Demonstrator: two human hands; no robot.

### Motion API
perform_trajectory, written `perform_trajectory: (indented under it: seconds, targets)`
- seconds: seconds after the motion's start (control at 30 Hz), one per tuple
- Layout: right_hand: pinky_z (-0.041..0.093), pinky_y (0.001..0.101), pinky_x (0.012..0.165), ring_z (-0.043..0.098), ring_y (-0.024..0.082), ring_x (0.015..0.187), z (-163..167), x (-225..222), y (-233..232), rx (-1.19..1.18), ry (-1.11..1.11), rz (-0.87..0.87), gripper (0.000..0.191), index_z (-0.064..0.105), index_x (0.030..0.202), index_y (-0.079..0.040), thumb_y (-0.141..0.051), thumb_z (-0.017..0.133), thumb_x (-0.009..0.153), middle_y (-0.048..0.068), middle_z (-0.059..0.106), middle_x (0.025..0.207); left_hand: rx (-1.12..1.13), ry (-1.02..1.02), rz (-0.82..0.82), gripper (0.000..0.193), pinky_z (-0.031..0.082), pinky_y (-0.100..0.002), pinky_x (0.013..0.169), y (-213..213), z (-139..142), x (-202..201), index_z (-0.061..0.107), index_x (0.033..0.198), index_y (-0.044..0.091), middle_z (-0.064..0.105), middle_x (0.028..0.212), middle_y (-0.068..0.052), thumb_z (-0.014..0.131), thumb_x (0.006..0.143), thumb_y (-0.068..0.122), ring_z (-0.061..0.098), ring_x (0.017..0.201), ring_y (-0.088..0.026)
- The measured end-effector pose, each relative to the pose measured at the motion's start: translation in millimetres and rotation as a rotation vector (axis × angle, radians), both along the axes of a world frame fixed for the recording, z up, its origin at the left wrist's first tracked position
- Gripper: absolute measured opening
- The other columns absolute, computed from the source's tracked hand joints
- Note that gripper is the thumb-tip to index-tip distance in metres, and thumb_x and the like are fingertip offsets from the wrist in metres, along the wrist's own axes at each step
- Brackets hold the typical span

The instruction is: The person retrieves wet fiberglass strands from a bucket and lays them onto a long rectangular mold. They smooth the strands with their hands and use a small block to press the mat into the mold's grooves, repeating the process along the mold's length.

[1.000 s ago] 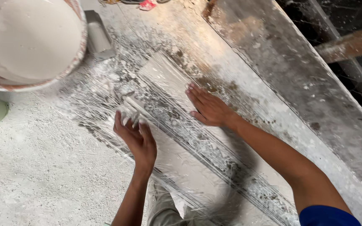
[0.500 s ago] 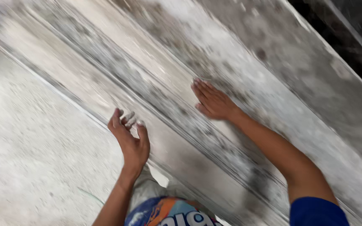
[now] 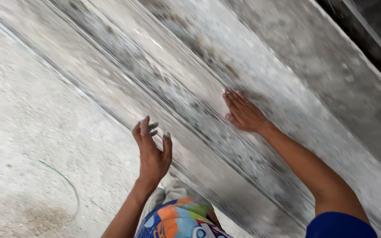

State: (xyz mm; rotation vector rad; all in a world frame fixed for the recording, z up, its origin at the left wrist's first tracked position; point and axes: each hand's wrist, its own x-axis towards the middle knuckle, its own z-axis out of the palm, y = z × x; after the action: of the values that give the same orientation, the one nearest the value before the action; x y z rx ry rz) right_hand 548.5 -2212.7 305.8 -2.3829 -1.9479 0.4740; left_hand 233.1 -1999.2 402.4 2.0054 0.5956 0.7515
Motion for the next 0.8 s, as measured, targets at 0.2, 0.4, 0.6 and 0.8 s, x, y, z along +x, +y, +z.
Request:
perform_trajectory:
  seconds: [0.2, 0.4, 0.6, 0.8]
  targets:
    - [0.010, 0.0446, 0.129, 0.015, 0.034, 0.157, 2.6, -22.9, -180.8, 0.056, -0.044, 0.029, 0.073, 0.017, 0.159, 0.005, -0.047, 0.025, 0.110, 0.026, 0.020, 0.167, -0.008, 0.014, 0.020, 0.068, 0.054, -0.045, 0.096, -171.8, -17.1, -59.5, 0.024, 0.156, -0.002, 0.034, 0.141, -0.030, 0.062, 0.100, 0.000, 0.058, 0.119, -0.035]
    - [0.012, 0.0462, 0.129, 0.016, 0.034, 0.157, 2.7, -43.2, -358.5, 0.036, -0.005, -0.017, 0.069, 0.018, 0.161, 0.004, -0.042, 0.023, 0.110, 0.024, 0.022, 0.167, -0.035, 0.062, -0.022, 0.069, 0.055, -0.045, 0.094, -335.5, -10.9, -85.8, 0.024, 0.155, -0.003, 0.033, 0.142, -0.032, 0.063, 0.098, 0.000, 0.059, 0.118, -0.036]
    - [0.009, 0.0448, 0.128, 0.015, 0.032, 0.157, -4.4, -55.4, -534.5, 0.004, -0.009, -0.033, 0.070, 0.017, 0.160, 0.003, -0.045, 0.022, 0.109, 0.023, 0.020, 0.168, 0.002, 0.039, -0.028, 0.068, 0.056, -0.045, 0.094, -501.8, -22.6, -94.4, 0.025, 0.155, -0.003, 0.033, 0.143, -0.032, 0.062, 0.099, 0.002, 0.060, 0.118, -0.036]
    - [0.008, 0.0439, 0.131, 0.014, 0.033, 0.159, -15.1, -68.6, -729.2, 0.043, -0.033, 0.048, 0.068, 0.016, 0.161, 0.003, -0.041, 0.022, 0.110, 0.022, 0.016, 0.170, -0.016, 0.046, 0.016, 0.066, 0.057, -0.044, 0.096, -724.6, -26.8, -100.9, 0.025, 0.156, -0.003, 0.034, 0.144, -0.030, 0.062, 0.102, 0.004, 0.061, 0.119, -0.036]
